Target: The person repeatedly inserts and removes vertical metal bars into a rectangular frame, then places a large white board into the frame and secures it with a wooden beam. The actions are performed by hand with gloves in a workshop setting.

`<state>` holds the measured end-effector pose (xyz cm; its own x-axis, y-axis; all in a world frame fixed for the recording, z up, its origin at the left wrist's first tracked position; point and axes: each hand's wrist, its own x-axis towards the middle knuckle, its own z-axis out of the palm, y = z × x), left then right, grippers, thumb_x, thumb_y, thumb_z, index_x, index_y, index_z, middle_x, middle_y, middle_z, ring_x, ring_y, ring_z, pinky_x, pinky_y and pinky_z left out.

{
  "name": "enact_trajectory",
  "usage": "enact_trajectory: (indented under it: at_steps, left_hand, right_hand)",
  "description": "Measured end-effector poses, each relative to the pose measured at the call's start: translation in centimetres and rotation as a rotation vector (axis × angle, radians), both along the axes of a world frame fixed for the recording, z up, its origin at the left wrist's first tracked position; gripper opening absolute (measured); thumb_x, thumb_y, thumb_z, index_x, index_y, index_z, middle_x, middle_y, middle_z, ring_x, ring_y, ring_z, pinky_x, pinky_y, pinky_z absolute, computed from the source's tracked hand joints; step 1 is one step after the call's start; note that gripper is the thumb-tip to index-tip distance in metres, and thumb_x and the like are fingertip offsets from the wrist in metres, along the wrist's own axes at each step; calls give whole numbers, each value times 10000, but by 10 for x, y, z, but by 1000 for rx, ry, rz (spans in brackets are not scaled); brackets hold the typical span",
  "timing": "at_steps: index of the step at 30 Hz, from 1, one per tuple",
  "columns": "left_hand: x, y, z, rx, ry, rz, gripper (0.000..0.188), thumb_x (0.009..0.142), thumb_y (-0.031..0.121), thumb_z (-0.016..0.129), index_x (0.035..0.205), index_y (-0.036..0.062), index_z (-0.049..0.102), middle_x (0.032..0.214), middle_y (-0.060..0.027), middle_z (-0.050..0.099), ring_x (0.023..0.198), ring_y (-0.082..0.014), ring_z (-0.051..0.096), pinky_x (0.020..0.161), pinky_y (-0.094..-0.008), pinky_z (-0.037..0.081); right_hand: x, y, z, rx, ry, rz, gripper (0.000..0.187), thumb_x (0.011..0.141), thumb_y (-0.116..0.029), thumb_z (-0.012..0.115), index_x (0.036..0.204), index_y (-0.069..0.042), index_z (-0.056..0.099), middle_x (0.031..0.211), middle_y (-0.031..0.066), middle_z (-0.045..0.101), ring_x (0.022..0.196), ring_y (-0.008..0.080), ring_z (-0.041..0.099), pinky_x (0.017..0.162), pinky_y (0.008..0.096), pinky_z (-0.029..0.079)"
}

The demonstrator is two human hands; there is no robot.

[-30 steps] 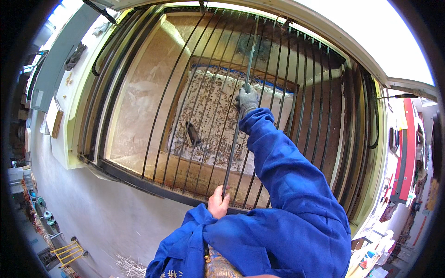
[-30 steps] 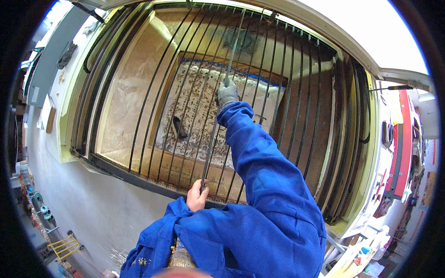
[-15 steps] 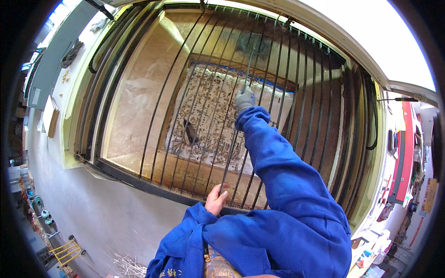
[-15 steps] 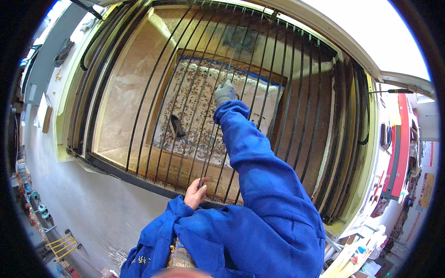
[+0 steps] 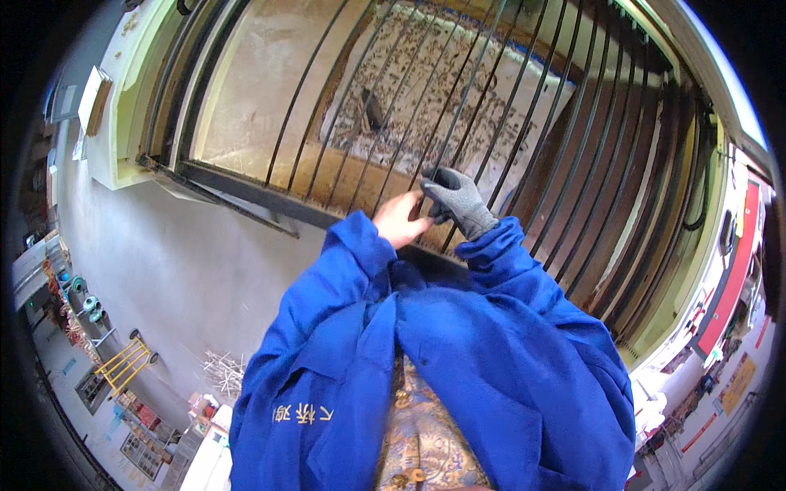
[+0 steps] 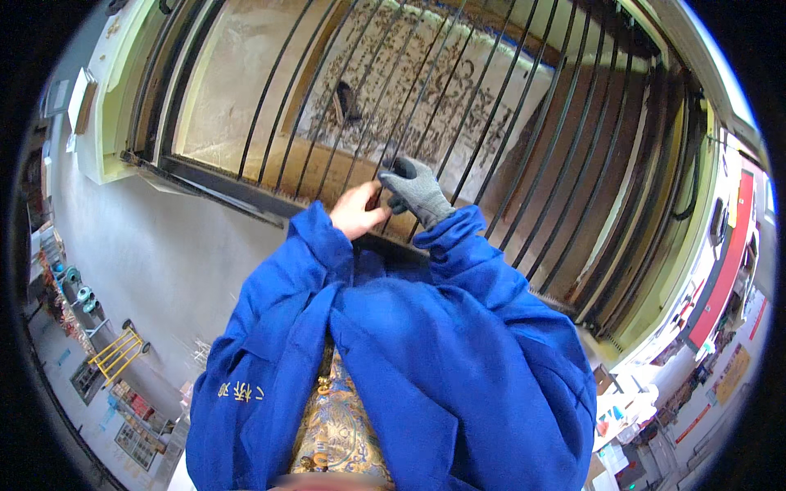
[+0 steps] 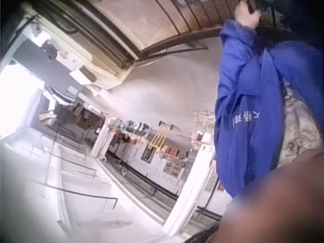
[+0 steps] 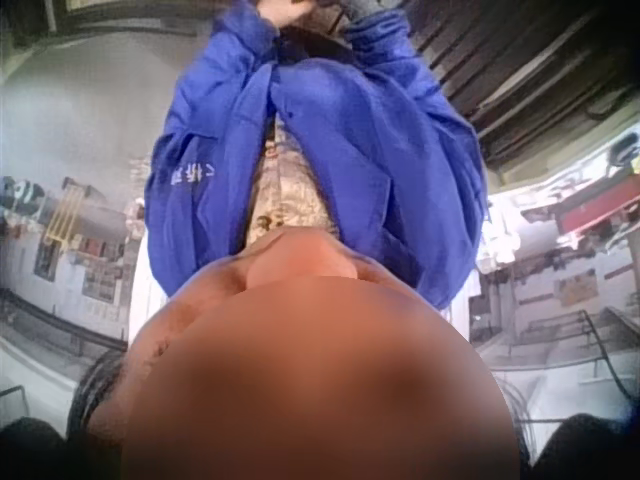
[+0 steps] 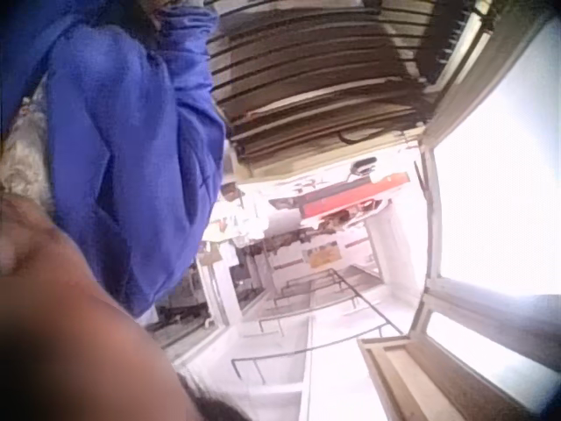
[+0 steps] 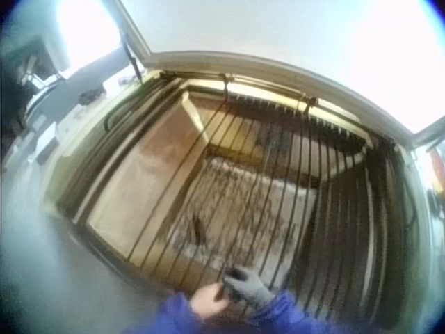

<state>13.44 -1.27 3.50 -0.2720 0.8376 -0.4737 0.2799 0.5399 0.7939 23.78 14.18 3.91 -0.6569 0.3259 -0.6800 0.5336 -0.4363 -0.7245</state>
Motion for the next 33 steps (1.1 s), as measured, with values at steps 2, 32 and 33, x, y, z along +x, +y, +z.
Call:
enact_trajectory:
  at_steps: [2,32,33]
  left_hand:
    - [-14,-7,0,137,105,-124,576,777,342,726,1218,2,578,871,-138,607,846,-260,609,741,-363,501]
    - [-27,-81,-35,27,52,17,283,900,111,580,1147,-24,612,769,-112,670,622,-155,641,583,-297,523]
    - [-22,-74,-37,26,48,22,336,897,167,585,1161,-41,598,704,-143,656,553,-202,636,534,-339,511]
  right_hand:
    - [-1,-14,-12,-86,12,-236,331,860,-191,692,1144,-37,619,842,64,662,564,154,630,484,289,534]
    - [-37,-29,-67,105,-169,-247,155,929,-84,548,1025,26,598,784,169,640,593,293,684,494,395,600]
    - [-37,-27,-72,85,-182,-238,158,931,-79,540,1031,29,597,755,168,631,597,304,688,494,407,598]
